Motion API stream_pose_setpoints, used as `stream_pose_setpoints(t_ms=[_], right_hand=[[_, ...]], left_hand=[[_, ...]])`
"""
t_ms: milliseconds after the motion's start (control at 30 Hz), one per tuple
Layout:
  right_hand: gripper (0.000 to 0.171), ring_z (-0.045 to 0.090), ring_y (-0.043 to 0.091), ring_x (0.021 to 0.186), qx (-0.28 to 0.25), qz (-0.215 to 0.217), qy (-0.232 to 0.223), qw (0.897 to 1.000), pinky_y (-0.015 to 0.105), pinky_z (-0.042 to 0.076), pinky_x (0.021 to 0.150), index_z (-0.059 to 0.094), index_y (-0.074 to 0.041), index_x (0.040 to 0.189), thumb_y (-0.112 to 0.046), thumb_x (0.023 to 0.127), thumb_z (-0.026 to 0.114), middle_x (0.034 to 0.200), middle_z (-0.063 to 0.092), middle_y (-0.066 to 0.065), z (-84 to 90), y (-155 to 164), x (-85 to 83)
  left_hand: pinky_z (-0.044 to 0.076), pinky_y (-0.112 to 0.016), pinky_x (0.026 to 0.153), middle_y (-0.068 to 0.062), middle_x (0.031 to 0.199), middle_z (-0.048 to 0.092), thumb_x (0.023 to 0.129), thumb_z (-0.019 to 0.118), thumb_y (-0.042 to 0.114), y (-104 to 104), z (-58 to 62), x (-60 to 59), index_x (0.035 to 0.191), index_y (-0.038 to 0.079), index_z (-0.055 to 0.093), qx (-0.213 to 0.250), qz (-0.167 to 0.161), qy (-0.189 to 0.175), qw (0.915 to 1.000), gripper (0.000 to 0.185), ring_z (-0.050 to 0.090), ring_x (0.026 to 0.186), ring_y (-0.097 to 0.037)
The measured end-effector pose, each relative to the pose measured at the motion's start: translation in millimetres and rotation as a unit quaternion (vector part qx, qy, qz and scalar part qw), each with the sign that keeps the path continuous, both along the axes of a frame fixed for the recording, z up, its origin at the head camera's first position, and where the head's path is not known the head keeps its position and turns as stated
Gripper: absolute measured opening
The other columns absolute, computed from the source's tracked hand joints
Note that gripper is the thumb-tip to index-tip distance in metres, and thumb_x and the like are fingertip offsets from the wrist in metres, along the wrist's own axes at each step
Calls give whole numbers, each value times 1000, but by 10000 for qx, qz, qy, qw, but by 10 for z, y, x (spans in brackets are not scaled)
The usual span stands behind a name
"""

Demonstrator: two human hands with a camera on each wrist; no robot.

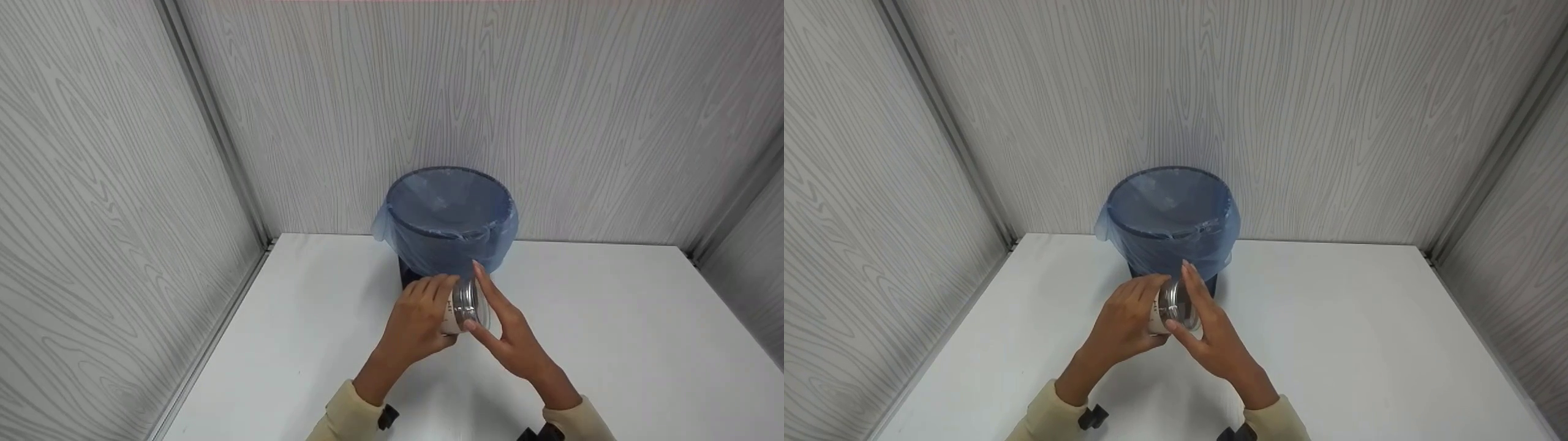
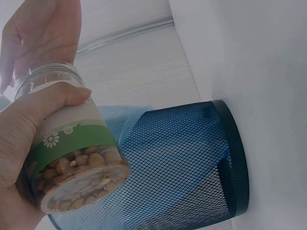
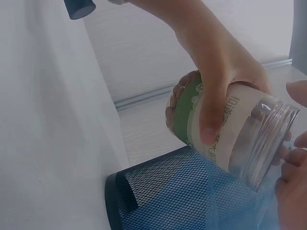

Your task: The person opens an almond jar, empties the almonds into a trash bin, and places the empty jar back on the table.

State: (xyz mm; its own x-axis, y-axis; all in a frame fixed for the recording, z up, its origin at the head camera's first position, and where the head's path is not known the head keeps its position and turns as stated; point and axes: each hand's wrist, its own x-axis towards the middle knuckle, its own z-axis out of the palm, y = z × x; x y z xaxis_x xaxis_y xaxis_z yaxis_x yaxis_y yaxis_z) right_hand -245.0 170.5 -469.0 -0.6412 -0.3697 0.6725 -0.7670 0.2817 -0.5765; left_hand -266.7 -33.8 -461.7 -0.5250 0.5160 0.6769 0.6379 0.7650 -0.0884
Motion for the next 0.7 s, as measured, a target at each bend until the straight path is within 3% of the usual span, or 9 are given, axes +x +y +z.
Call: stream_pose_setpoints(t_ms=[233,500,700], right_hand=[[80,17,27,154,37,-402,-467,9981,21,15,121,15,-11,163,-9,99,63,169,15,10,2,-17,13],[78,18,27,154,43,-415,-759,9962,17,15,119,17,-15,163,-14,100,63,168,18,11,-13,-35,32],[80,20,27,153,81,-354,-695,9969,18,15,119,18,-15,163,-13,99,65,168,19,10,-2,-25,24]], left_hand=[[50,-35,101,-4,130,63,65,90,45,2,12,12,140,9,52,-6,17,-33,10000,92,60,118,-19],[50,-35,100,-4,130,63,64,90,46,5,13,12,140,9,52,-36,49,-15,10000,93,60,118,-18],[50,-35,100,-4,130,63,64,90,46,0,-1,-1,140,9,52,-94,73,24,9999,94,61,117,-19]])
